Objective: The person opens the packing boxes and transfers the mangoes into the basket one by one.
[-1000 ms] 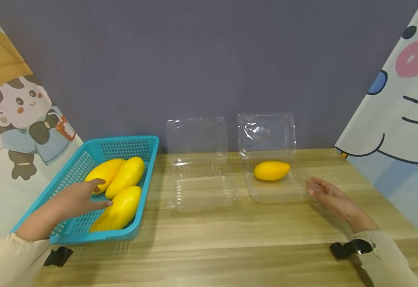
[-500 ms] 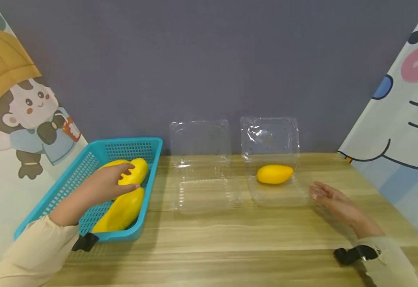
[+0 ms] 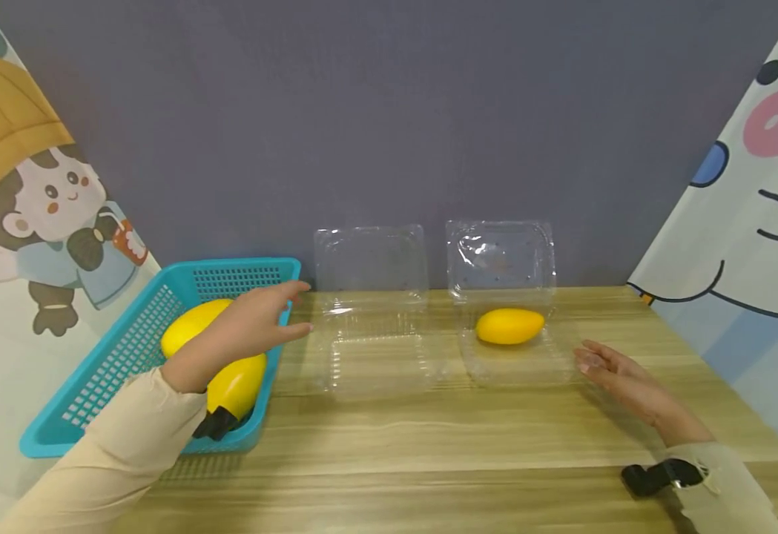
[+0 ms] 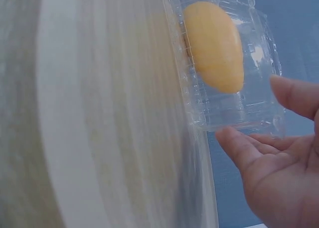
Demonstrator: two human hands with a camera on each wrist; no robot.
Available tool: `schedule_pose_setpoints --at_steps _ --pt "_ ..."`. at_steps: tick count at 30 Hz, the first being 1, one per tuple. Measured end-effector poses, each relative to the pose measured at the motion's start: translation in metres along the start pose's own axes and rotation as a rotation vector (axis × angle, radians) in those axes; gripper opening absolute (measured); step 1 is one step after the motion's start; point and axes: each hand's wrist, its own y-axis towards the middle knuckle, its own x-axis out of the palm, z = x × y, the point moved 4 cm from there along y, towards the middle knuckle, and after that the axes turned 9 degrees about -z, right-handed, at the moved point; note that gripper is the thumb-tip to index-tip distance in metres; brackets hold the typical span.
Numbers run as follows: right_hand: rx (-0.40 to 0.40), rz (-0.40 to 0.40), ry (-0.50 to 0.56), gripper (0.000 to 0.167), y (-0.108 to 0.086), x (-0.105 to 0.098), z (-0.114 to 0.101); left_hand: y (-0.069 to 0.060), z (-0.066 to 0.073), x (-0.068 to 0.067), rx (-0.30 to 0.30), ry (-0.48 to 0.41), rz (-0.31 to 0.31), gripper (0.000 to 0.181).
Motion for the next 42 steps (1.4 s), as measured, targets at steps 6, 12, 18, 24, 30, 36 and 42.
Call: schedule_pose_setpoints --at_steps 6,12,18,24,30,36,42 --pt "0.000 -0.005 0.006 0.070 0.001 0.001 0.000 0.023 0.029 0.007 0.075 0.003 0.000 0.065" --pt "-0.007 -0.004 0.008 0.069 0.001 -0.002 0.000 0.046 0.054 0.000 0.115 0.030 0.010 0.067" --pt "-0.009 -0.001 0.012 0.069 0.000 -0.002 0.002 0.071 0.072 0.002 0.143 0.033 0.011 0.067" --pt "-0.019 0.005 0.019 0.069 -0.002 -0.001 0.003 0.098 0.091 0.015 0.188 0.036 -0.006 0.068" --pt "-0.017 0.011 0.024 0.069 -0.002 -0.001 0.003 0.121 0.111 0.029 0.231 -0.003 -0.029 0.073" --pt "-0.003 0.001 0.025 0.070 0.000 0.001 0.002 0.139 0.123 0.050 0.235 -0.049 -0.068 0.073" --pt "-0.003 0.003 0.021 0.070 -0.001 0.000 0.002 0.157 0.133 0.075 0.255 -0.069 -0.092 0.070"
